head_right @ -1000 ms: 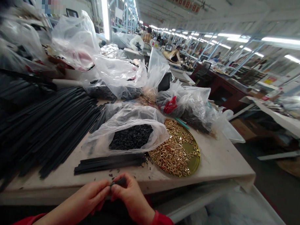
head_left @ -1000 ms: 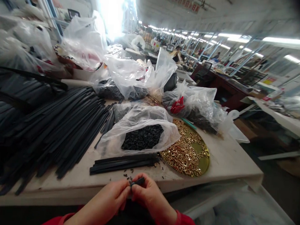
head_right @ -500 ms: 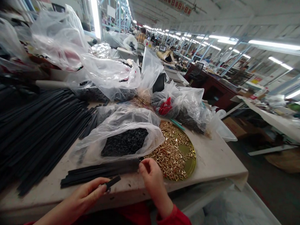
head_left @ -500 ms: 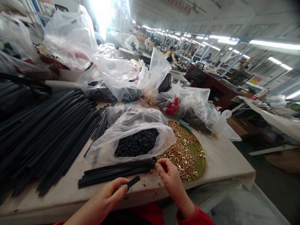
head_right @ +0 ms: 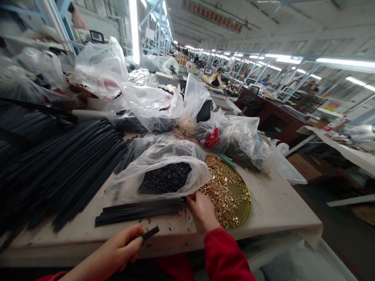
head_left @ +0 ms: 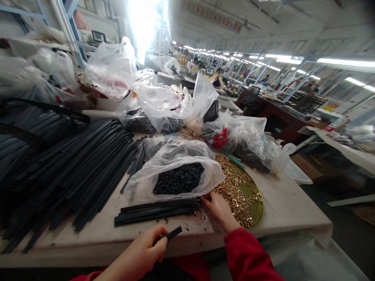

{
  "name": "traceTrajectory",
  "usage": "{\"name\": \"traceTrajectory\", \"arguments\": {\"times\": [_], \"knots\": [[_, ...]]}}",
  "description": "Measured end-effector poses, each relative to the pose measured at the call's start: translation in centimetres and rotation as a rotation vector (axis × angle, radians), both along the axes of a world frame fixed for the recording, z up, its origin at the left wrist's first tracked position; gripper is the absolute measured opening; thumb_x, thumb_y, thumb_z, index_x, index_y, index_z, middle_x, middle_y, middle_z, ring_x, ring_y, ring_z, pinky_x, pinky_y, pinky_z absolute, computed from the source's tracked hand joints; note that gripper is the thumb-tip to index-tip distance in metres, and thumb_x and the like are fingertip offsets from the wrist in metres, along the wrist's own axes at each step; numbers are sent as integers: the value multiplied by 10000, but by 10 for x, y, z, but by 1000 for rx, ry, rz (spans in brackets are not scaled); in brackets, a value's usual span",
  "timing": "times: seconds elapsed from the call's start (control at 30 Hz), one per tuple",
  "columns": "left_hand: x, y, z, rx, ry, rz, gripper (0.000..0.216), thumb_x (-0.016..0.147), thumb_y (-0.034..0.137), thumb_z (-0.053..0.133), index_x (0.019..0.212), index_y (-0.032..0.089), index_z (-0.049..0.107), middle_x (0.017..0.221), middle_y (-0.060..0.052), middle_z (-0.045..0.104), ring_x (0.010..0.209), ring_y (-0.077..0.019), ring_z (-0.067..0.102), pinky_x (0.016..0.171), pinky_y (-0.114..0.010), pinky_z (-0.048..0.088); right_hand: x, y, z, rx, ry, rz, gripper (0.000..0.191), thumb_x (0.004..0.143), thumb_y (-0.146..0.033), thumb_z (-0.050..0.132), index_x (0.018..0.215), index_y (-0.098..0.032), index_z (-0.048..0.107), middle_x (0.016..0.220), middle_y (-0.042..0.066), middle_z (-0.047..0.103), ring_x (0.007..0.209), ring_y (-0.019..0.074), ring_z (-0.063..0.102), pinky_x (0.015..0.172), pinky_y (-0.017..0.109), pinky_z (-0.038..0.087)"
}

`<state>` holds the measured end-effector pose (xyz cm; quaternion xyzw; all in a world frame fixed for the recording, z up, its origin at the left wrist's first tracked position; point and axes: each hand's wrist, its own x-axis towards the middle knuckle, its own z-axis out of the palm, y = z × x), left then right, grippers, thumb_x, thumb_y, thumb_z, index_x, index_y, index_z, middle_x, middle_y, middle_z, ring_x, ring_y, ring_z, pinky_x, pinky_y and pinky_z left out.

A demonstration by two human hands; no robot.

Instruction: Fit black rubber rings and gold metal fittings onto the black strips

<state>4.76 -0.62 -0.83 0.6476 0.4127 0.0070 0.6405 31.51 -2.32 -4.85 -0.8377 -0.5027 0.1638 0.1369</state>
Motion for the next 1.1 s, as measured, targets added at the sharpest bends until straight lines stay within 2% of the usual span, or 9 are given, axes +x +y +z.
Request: {"name": "traceTrajectory", "arguments": {"times": [0.2,0.37,0.43,0.5,0.57,0.63,0.8,0.97,1.1], "knots": [[-5,-9,6,-8,-48,42,198,768,336,346,793,176,459,544,65,469,349,-52,305,339,-158,209,-2,-2,0,119,67,-17,60,715,-201,541,661,-177,551,668,43,601,647,185,538,578,267,305],[-10,-8,8,9,-86,56,294,800,433,360,818,165,479,552,62,473,375,-56,325,350,-162,224,-24,-20,20,280,178,-20,119,805,-282,452,752,-197,516,717,38,584,689,185,540,628,284,369],[-7,-7,10,40,-111,81,287,804,430,372,786,165,482,554,62,465,391,-61,343,359,-165,250,-45,-28,32,316,364,36,171,822,-360,448,762,-208,497,659,5,559,615,159,536,578,264,396],[-1,-6,13,68,-141,109,276,805,421,388,769,166,485,556,62,467,402,-63,354,371,-170,271,-71,-35,42,351,831,72,209,807,-413,491,767,-207,485,604,-23,526,544,136,514,524,251,398],[3,-5,16,71,-158,119,265,805,410,397,779,165,494,559,61,479,403,-63,359,379,-172,276,-92,-38,48,353,1145,48,240,772,-434,554,764,-201,498,555,-42,510,493,111,483,488,232,382],[5,-3,19,51,-161,110,251,803,394,400,778,164,496,562,60,480,404,-62,358,377,-171,272,-106,-39,47,344,1298,-3,249,754,-434,589,773,-193,529,527,-51,509,471,93,463,472,215,367],[-1,1,20,-5,-100,91,228,798,356,392,743,158,492,556,60,454,421,-65,347,371,-171,260,-113,-38,35,299,1374,-81,243,684,-374,686,818,-183,616,587,-40,559,511,81,483,496,203,383],[1,6,13,53,-212,52,236,806,323,417,736,140,548,596,45,471,539,-83,419,484,-178,326,-121,-36,27,247,1399,-115,271,645,-376,713,801,-163,650,597,-29,575,492,78,478,489,209,392],[2,7,7,52,-156,48,266,827,369,395,798,145,535,600,46,487,456,-79,412,419,-184,310,-124,-33,21,315,1417,-179,266,641,-353,721,811,-177,617,616,-47,561,479,66,480,493,204,402]]}}
